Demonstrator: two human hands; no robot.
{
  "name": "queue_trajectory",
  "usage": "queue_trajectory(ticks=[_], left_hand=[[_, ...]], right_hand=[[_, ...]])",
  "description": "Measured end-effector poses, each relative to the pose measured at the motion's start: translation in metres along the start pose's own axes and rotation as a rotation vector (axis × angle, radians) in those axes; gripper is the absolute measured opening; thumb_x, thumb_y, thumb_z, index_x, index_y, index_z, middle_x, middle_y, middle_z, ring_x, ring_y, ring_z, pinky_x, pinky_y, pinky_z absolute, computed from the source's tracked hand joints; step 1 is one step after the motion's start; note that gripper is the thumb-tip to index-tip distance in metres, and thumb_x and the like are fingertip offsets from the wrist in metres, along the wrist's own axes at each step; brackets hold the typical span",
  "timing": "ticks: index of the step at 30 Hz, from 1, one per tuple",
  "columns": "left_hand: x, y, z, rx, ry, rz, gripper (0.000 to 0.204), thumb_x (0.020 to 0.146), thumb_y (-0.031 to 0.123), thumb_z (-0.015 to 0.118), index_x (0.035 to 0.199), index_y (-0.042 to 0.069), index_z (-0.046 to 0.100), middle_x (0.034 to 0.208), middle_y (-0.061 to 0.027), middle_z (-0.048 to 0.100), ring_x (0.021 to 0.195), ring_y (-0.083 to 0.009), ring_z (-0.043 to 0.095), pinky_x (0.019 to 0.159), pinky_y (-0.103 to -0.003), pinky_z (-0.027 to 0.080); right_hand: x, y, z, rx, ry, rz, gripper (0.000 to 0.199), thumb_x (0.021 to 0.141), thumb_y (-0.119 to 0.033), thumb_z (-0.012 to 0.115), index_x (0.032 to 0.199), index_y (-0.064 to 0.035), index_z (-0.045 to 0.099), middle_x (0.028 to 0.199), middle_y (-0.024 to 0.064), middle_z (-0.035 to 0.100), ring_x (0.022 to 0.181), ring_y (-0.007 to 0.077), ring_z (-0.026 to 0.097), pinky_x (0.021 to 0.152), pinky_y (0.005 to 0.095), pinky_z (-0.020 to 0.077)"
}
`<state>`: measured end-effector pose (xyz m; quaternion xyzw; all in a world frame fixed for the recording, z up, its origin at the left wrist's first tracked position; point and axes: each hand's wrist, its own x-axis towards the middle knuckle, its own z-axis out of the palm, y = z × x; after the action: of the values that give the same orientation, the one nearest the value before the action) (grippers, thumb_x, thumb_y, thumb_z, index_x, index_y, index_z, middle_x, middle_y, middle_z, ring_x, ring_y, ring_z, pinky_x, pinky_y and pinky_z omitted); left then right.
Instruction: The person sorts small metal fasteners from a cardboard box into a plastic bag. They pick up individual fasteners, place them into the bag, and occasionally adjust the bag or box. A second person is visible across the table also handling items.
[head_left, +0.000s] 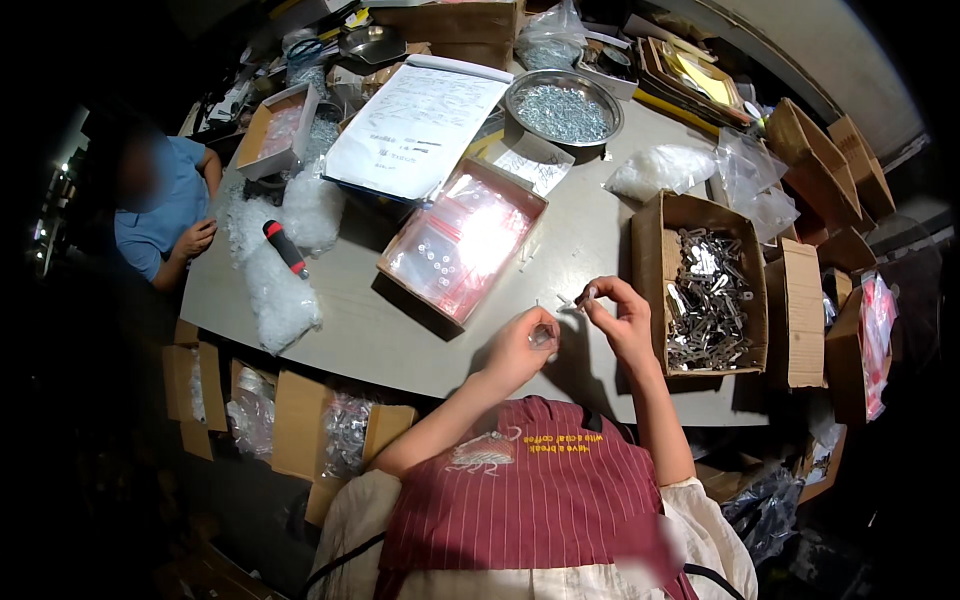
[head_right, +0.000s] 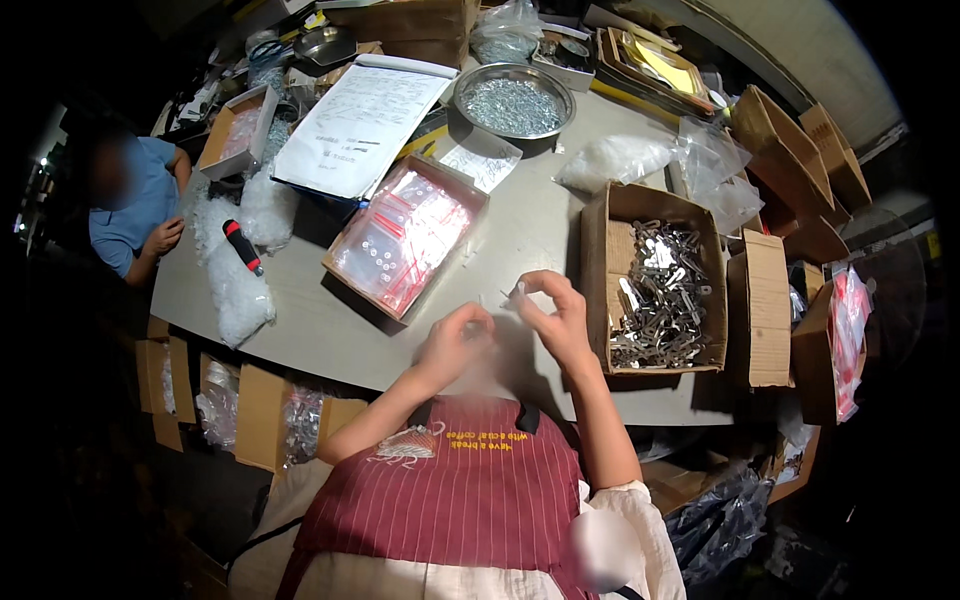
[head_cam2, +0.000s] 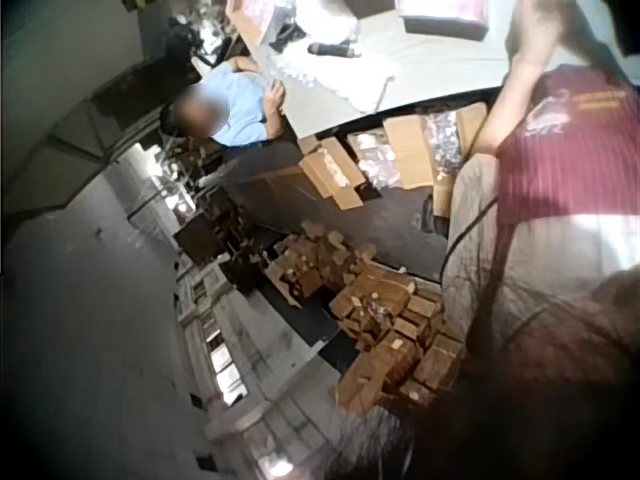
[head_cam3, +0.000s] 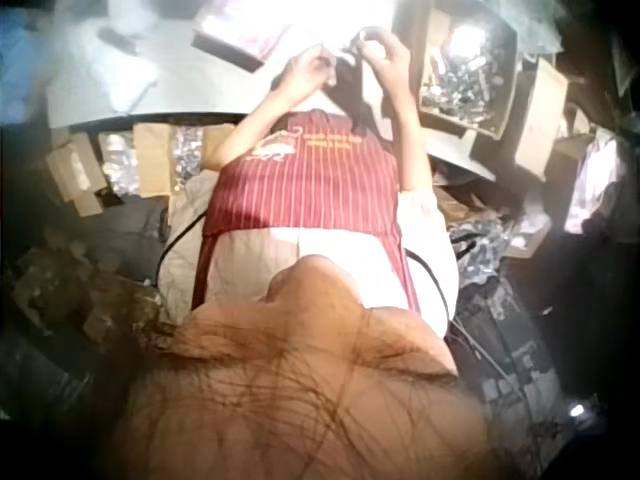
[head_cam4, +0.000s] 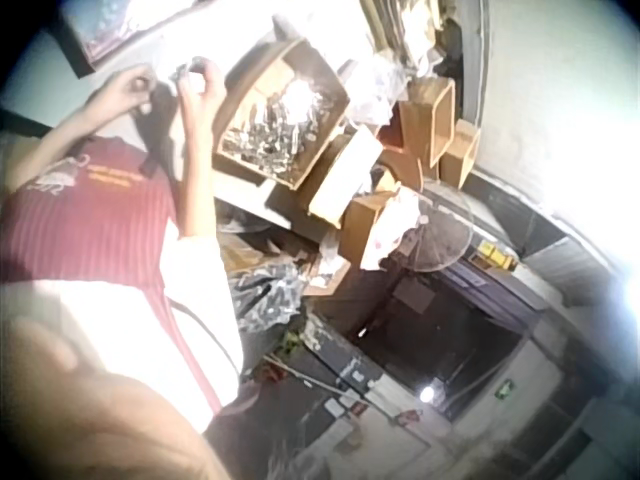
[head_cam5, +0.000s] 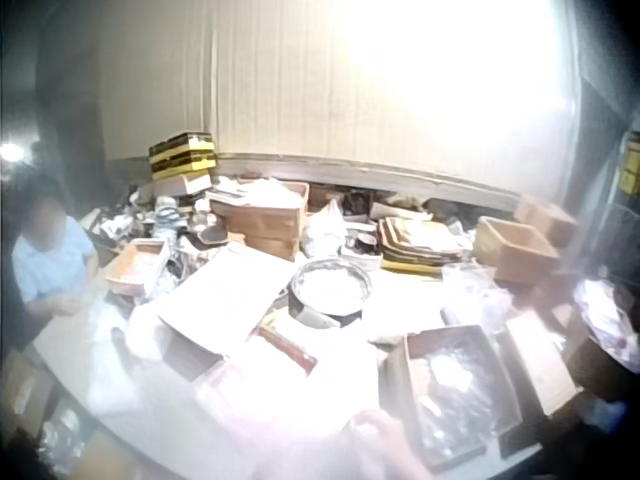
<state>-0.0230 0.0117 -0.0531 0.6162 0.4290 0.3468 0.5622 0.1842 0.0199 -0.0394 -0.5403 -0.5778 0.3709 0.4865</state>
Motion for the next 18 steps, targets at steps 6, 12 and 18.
queue_trajectory(ticks=[6, 12, 18], left_hand=[[0.006, 0.017, 0.024, -0.27, -0.048, -0.005, 0.023, 0.087, -0.004, 0.067, 0.108, 0.001, 0.058, 0.103, -0.004, 0.066, 0.093, -0.0105, 0.062, 0.083, -0.027, 0.052], [0.006, -0.002, 0.021, -0.192, -0.084, 0.058, 0.03, 0.087, 0.002, 0.072, 0.114, 0.003, 0.06, 0.106, -0.0047, 0.067, 0.104, -0.0141, 0.063, 0.088, -0.028, 0.05], [-0.002, 0.008, 0.009, 0.001, -0.015, 0.086, 0.027, 0.085, 0.005, 0.074, 0.11, 0.003, 0.062, 0.104, -0.0079, 0.071, 0.104, -0.0188, 0.067, 0.093, -0.031, 0.05]], right_hand=[[-0.024, -0.038, -0.001, -0.035, -0.079, -0.295, 0.017, 0.081, -0.006, 0.071, 0.097, -0.001, 0.066, 0.107, 0.0118, 0.069, 0.111, 0.0248, 0.06, 0.101, 0.0395, 0.0446], [-0.03, -0.05, -0.023, -0.267, -0.041, -0.348, 0.03, 0.08, -0.005, 0.07, 0.11, -0.0003, 0.069, 0.119, 0.0148, 0.069, 0.118, 0.0309, 0.061, 0.104, 0.0418, 0.0452], [0.021, -0.018, -0.111, -0.391, 0.375, -0.136, 0.03, 0.081, 0.003, 0.059, 0.108, -0.0036, 0.069, 0.109, 0.0114, 0.069, 0.095, 0.0247, 0.069, 0.086, 0.0346, 0.054]])
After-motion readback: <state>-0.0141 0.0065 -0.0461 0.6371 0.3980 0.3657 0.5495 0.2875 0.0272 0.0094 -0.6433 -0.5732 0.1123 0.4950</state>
